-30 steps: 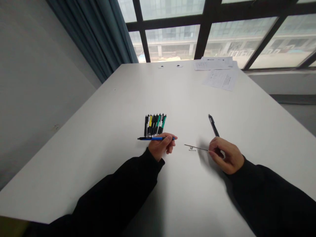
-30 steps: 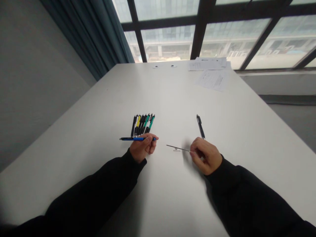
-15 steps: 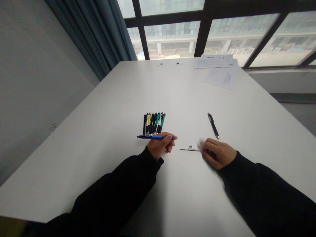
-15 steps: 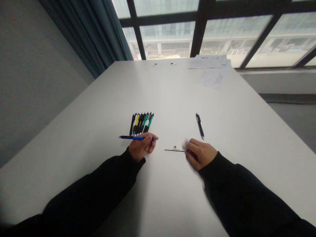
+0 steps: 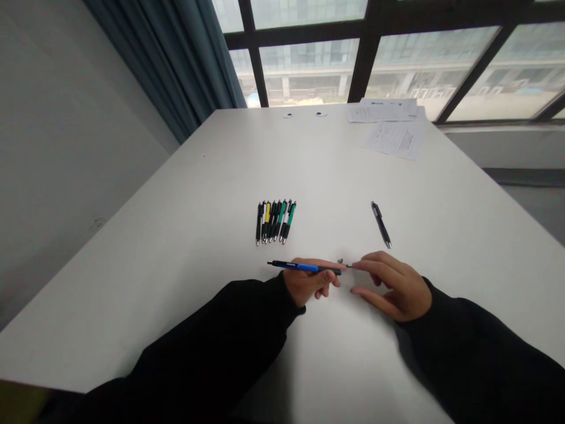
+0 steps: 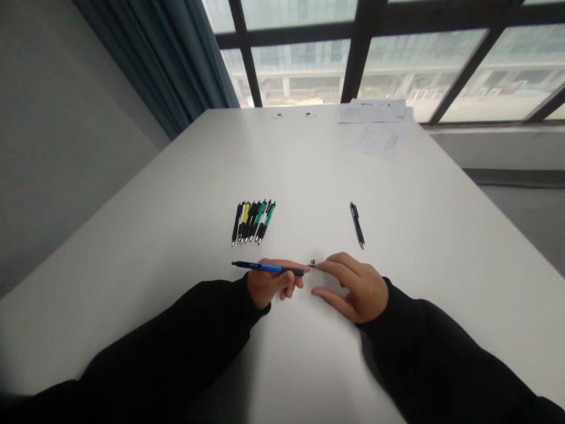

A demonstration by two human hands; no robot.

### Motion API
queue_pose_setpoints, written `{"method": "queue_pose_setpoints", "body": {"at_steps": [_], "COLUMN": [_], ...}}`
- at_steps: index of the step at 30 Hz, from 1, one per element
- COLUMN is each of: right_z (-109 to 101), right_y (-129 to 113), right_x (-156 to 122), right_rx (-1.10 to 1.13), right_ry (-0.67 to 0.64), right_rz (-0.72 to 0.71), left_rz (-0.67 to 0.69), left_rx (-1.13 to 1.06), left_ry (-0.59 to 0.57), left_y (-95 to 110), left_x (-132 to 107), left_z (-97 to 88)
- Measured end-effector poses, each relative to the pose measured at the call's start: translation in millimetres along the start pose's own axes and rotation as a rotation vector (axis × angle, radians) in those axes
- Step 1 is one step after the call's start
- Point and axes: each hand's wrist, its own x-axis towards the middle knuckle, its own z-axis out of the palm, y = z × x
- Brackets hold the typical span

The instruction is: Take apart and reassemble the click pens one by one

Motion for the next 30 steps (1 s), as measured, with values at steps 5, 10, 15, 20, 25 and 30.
{"method": "queue_pose_setpoints", "body": {"at_steps": [5,10,15,20,25,30], "right_z": [7.9,11.4,14.9,15.3,9.0,8.8], "right_y": [-10.3,-6.4,-4.8,-4.5,9.2,23.4], "right_x": [1.8,2.2,3.9,0.8,-13.2,-20.6], "right_rx": [-0.022,-0.049,-0.043,0.011,-0.012,-0.096], "right_ry": [0.02,0.035,0.02,-0.009,-0.039,-0.105], "right_rz": [-0.087,-0.087,-0.066,-0.019,0.068,0.138], "left_rz": [-0.05,-0.014,0.009,-0.049,0.194,0.578], "left_rx": [0.035,0.036,0.093,0.026,0.473,0.813], "left_ry": [-0.031,-0.034,-0.078,-0.061,0.118,0.067], "left_y": [-2.4,-1.8,-2.1,-5.9,-3.1,-8.7], "left_x": [-4.0,0.0,1.4,-1.2,-3.9,1.1], "left_z": [12.1,9.3,9.1,-3.7,-38.7,-51.6]}}
